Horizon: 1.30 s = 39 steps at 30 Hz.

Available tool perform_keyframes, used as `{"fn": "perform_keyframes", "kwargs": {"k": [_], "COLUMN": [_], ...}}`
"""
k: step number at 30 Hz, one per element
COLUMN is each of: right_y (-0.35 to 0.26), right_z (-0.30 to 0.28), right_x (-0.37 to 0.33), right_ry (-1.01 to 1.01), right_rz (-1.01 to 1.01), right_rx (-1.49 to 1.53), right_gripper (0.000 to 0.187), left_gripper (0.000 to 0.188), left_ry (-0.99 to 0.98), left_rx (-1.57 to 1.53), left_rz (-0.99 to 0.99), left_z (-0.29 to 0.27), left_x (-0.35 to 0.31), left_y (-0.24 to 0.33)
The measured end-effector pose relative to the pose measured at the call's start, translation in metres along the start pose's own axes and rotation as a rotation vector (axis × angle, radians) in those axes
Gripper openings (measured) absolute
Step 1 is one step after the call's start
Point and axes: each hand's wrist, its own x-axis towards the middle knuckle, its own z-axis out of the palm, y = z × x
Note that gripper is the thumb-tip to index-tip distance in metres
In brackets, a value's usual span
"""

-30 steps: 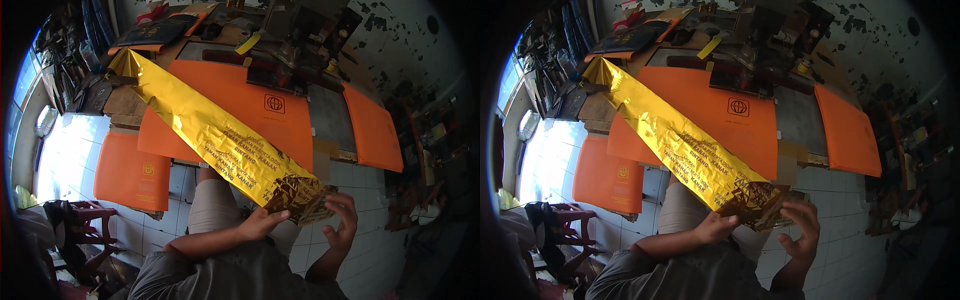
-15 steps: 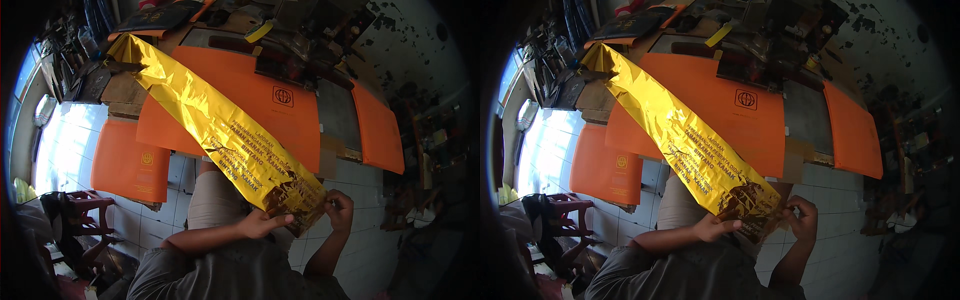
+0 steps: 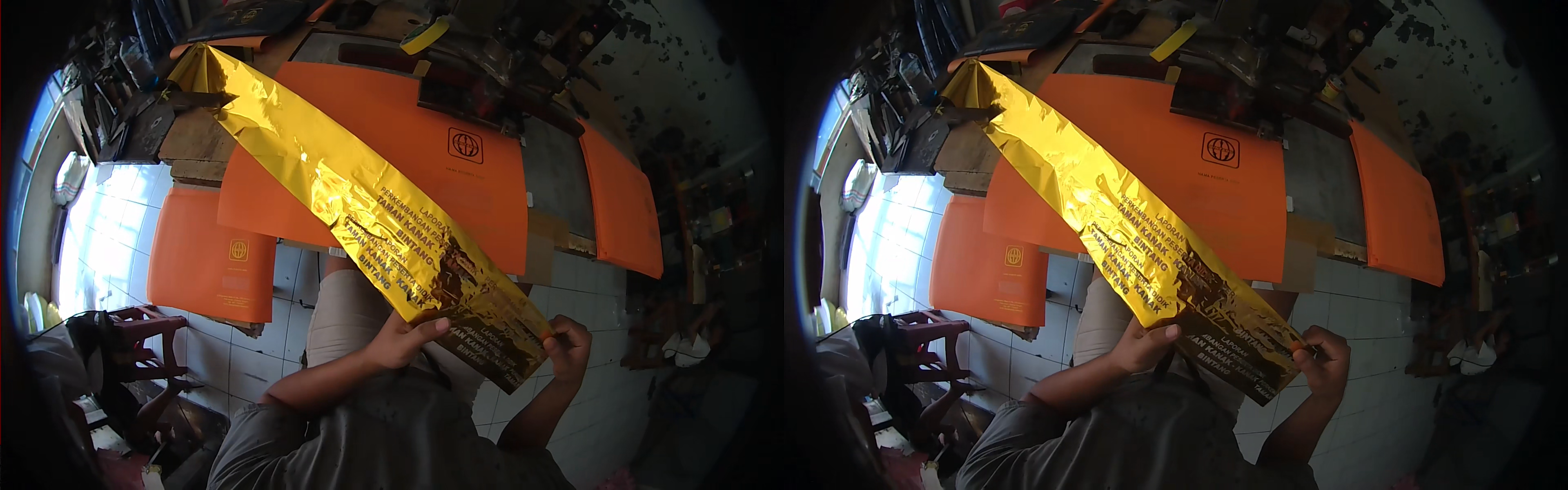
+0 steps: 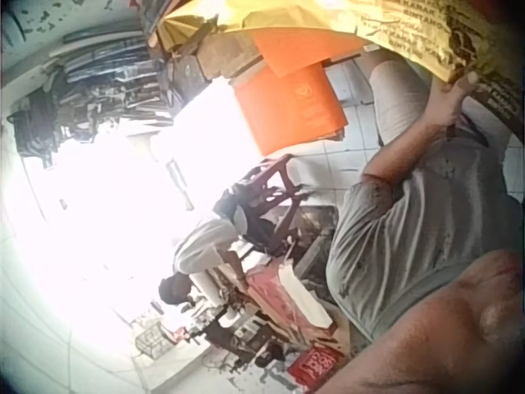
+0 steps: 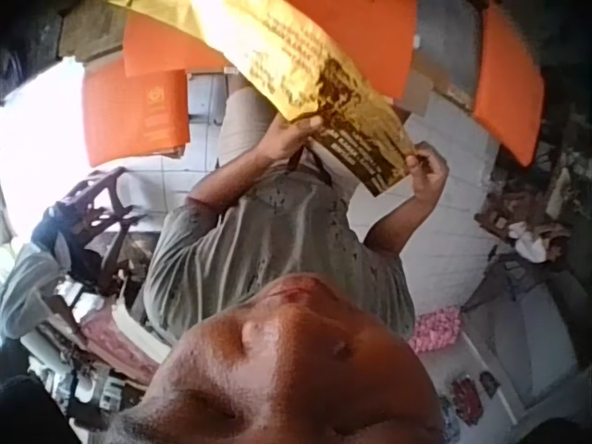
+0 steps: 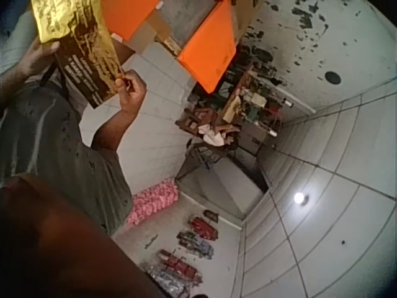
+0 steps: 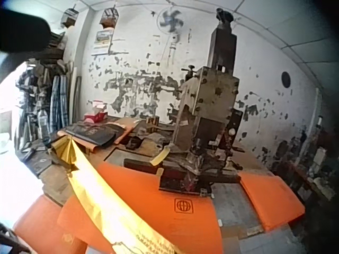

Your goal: The person peels a gold foil strip and carefully aligns it over the embossed lettering on an orange folder cover before smoothing it down with their hands.

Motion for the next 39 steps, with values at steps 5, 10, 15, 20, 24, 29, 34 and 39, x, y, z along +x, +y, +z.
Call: {"fn": "perform_keyframes", "kwargs": {"k": [5, 10, 15, 20, 24, 29, 34, 39], "right_y": [0.000, 0.001, 0.002, 0.000, 0.005, 0.007, -0.002, 0.004], "right_z": [-0.002, -0.003, -0.004, -0.001, 0.007, 0.050, 0.065, 0.024], "right_x": [-0.003, -0.006, -0.005, 0.001, 0.004, 0.019, 0.039, 0.043], "right_ry": [-0.006, -0.001, -0.015, -0.050, -0.131, -0.364, -0.531, -0.585], "right_rz": [0.037, 0.047, 0.025, 0.021, 0.069, 0.050, -0.072, -0.001], "right_rx": [0.001, 0.002, -0.021, -0.046, -0.035, 0.065, -0.128, -0.041], "right_gripper": [0.041, 0.043, 0.043, 0.044, 0.042, 0.034, 0.061, 0.046], "left_gripper": [0.045, 0.044, 0.042, 0.042, 0.054, 0.074, 0.080, 0.076], "left_ry": [0.067, 0.080, 0.063, 0.049, 0.125, 0.346, 0.286, 1.031], "left_rx": [-0.014, -0.005, -0.033, -0.043, -0.064, -0.072, -0.044, 0.069], "left_rz": [0.046, 0.081, 0.101, 0.080, 0.103, 0.253, 0.622, 0.955], "left_z": [-0.005, -0.011, -0.016, -0.021, -0.018, -0.027, -0.083, -0.072], "left_x": [0.003, 0.003, 0.002, -0.001, -0.012, -0.064, -0.141, -0.185], "left_y": [0.004, 0.005, 0.001, 0.006, 0.023, 0.070, 0.097, 0.156]}}
